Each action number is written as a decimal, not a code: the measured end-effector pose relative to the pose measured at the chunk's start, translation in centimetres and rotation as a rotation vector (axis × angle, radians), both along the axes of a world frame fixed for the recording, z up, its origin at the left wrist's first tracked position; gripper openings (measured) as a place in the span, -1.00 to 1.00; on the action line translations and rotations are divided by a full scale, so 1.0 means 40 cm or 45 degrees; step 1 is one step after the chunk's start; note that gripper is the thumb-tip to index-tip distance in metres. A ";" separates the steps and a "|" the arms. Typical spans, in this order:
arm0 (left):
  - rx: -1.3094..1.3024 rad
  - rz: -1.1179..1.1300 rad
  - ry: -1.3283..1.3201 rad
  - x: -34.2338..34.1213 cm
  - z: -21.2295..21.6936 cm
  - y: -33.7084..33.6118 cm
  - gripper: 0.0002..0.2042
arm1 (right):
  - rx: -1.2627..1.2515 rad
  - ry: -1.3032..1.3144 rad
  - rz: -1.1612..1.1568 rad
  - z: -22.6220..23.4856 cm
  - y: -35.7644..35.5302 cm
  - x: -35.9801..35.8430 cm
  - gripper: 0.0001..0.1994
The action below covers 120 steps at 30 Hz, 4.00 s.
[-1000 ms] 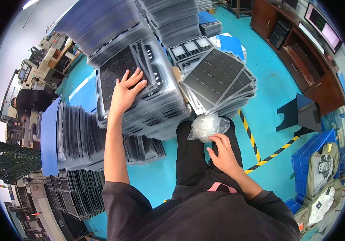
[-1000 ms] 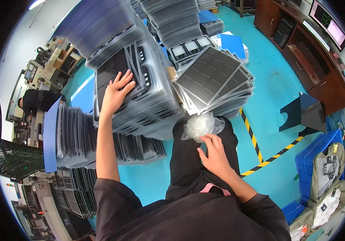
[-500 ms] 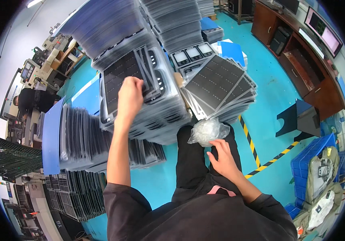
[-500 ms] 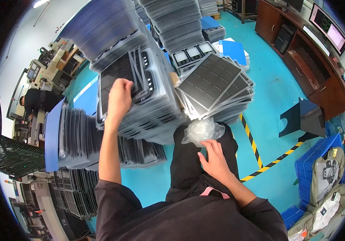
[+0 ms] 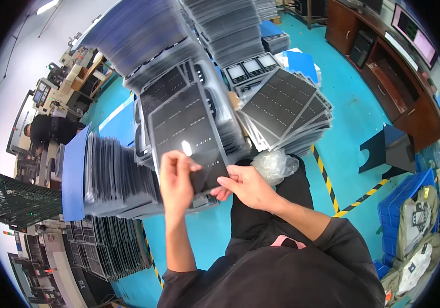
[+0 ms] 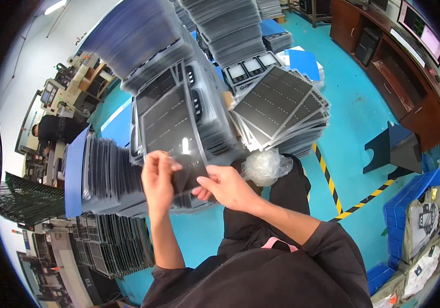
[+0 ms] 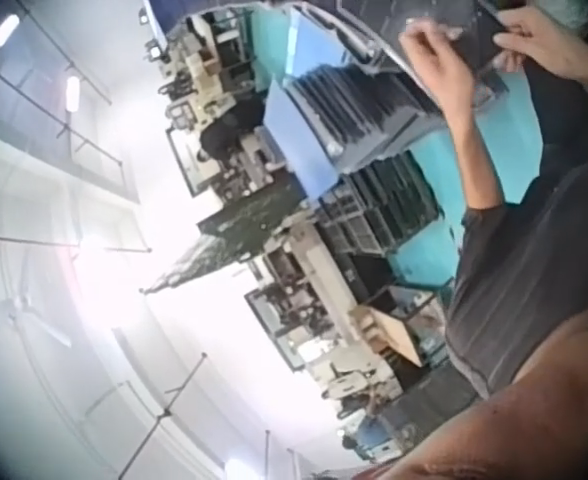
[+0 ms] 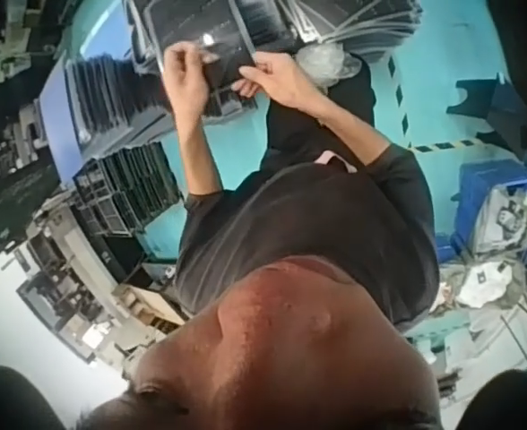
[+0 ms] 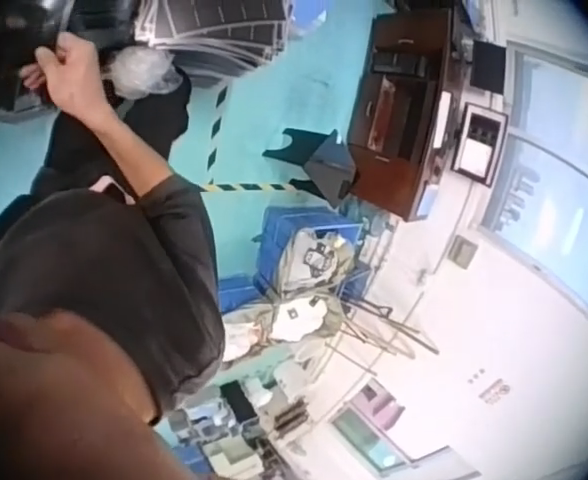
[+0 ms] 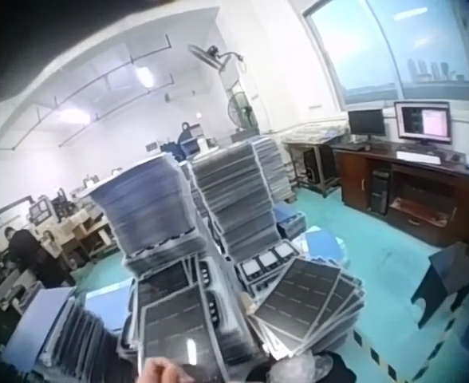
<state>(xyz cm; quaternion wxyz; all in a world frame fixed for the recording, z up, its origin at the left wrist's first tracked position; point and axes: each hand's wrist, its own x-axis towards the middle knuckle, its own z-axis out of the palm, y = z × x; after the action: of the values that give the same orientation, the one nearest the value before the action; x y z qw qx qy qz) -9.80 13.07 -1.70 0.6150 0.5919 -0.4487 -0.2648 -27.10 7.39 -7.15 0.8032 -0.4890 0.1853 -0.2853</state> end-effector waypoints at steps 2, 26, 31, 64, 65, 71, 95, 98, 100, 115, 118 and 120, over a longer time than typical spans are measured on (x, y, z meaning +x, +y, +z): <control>-0.090 0.058 0.036 0.054 -0.010 0.007 -0.89 | -0.010 0.025 0.000 -0.014 0.016 -0.019 -0.72; 0.237 1.566 -1.778 0.592 0.437 0.237 -0.70 | 0.274 0.156 -0.711 -0.220 -0.067 -0.442 -0.70; -0.265 0.726 -1.258 0.263 0.320 0.032 -0.82 | 0.215 0.358 -0.694 -0.260 -0.249 -0.312 -0.59; 0.333 -0.219 -0.158 -0.221 -0.638 -0.069 -0.38 | -0.972 1.069 -0.954 -0.463 -0.071 -0.236 -0.69; 0.395 -0.210 -0.274 -0.236 -0.677 -0.067 -0.37 | -0.742 0.922 -0.832 -0.478 -0.071 -0.225 -0.69; 0.035 -0.147 -0.977 -0.104 -0.209 -0.095 -0.88 | -0.667 0.937 -0.942 -0.395 -0.066 -0.311 -0.33; 0.533 -0.233 -1.191 0.239 -0.019 -0.365 -0.41 | -0.495 0.614 -0.890 -0.329 -0.046 -0.257 -0.50; 0.494 -0.235 -1.131 0.244 -0.026 -0.366 -0.40 | -0.483 0.613 -0.899 -0.320 -0.035 -0.268 -0.51; 0.477 -0.219 -1.177 0.239 -0.033 -0.362 -0.40 | -0.454 0.610 -0.910 -0.328 -0.026 -0.277 -0.52; 0.445 -0.161 -1.126 0.240 -0.035 -0.366 -0.49 | -0.436 0.596 -0.890 -0.343 -0.016 -0.277 -0.52; 0.394 -0.138 -1.096 0.233 -0.036 -0.366 -0.48 | -0.409 0.622 -0.876 -0.357 -0.003 -0.289 -0.52; 0.293 -0.103 -1.080 0.214 -0.036 -0.364 -0.56 | -0.382 0.627 -0.889 -0.364 -0.002 -0.292 -0.53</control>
<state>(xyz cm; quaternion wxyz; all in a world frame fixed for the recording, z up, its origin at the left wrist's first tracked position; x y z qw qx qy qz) -1.25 -1.49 -3.16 0.2955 0.6947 -0.6520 -0.0704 -38.79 7.30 -21.70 0.5112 -0.5615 0.4812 -0.4380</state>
